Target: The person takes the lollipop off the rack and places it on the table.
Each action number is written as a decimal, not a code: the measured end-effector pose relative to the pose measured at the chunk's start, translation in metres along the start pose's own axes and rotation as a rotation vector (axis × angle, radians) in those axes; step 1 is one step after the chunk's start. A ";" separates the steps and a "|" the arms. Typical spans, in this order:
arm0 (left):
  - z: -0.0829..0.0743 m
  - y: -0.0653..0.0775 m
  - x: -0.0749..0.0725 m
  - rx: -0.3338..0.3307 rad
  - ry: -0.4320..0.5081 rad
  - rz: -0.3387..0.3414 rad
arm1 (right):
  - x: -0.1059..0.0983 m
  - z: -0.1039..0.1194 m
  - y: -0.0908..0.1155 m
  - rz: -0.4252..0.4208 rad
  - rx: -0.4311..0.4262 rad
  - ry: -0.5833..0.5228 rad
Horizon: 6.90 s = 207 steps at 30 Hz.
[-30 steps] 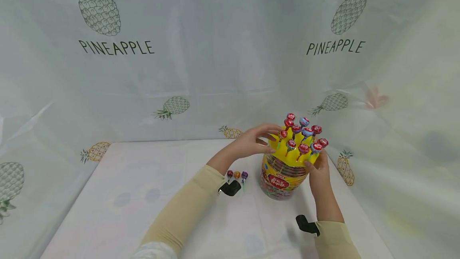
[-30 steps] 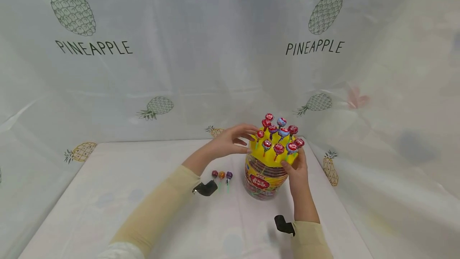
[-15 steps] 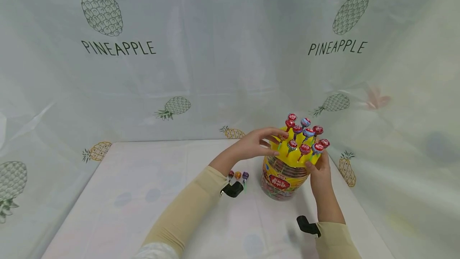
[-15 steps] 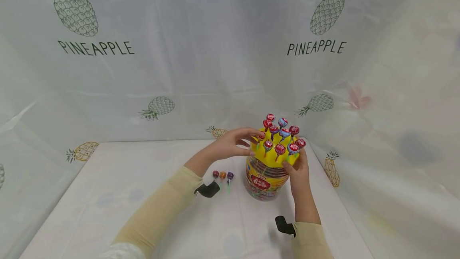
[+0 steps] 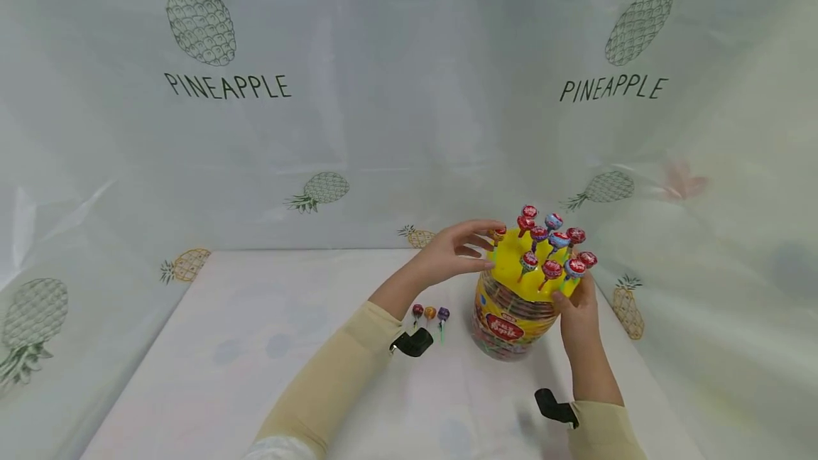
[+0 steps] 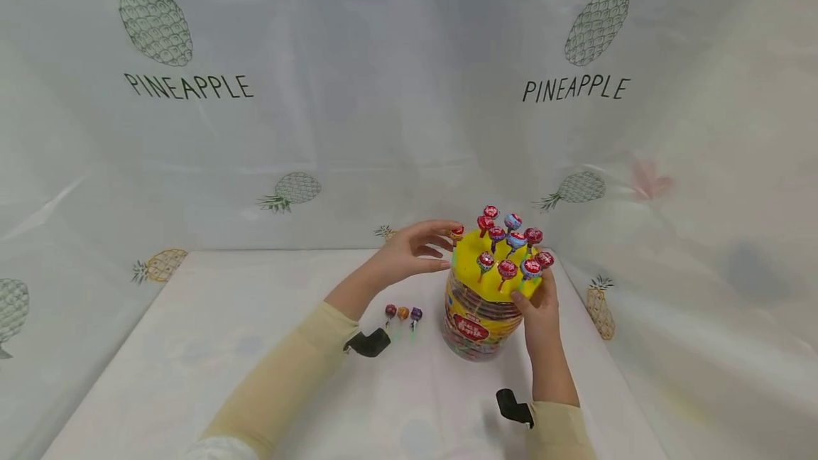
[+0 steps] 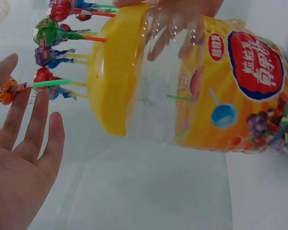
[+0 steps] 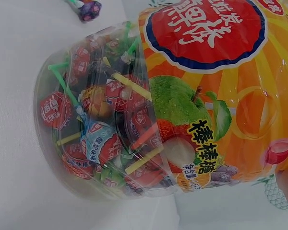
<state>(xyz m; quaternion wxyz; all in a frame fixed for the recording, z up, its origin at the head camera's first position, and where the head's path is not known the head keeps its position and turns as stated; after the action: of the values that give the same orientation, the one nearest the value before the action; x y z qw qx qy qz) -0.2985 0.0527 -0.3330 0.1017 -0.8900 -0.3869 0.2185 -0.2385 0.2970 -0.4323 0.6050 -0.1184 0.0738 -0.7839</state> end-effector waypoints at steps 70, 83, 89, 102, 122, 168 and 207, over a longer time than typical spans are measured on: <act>0.203 0.124 -0.016 -0.604 -0.307 -0.239 | -0.006 0.004 0.008 0.000 0.024 0.040; 0.211 0.125 -0.026 -0.641 -0.319 -0.169 | -0.001 0.003 0.008 -0.002 0.020 0.032; 0.213 0.125 -0.027 -0.643 -0.321 -0.149 | -0.001 0.001 0.007 -0.012 0.046 0.025; 0.209 0.125 -0.027 -0.638 -0.318 -0.139 | 0.000 0.001 0.005 -0.026 0.072 0.027; 0.200 0.125 -0.037 -0.679 -0.349 -0.134 | -0.001 -0.001 0.005 -0.009 0.048 0.016; 0.207 0.106 -0.032 -0.668 -0.417 -0.155 | 0.001 0.002 0.006 -0.010 0.030 -0.007; 0.015 0.008 0.024 -0.121 -0.060 -0.009 | 0.000 0.002 0.005 -0.021 0.034 -0.068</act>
<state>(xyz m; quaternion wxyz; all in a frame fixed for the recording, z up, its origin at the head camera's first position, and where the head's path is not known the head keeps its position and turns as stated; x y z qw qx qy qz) -0.2858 0.0651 -0.3562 0.0372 -0.8857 -0.4065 0.2210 -0.2333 0.2957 -0.4315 0.6009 -0.1355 0.0384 -0.7868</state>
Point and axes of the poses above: each hand's wrist, its own y-axis away from the middle knuckle, its own x-axis out of the palm, z = x × y, the point moved 4 cm from there along -y, towards the middle knuckle
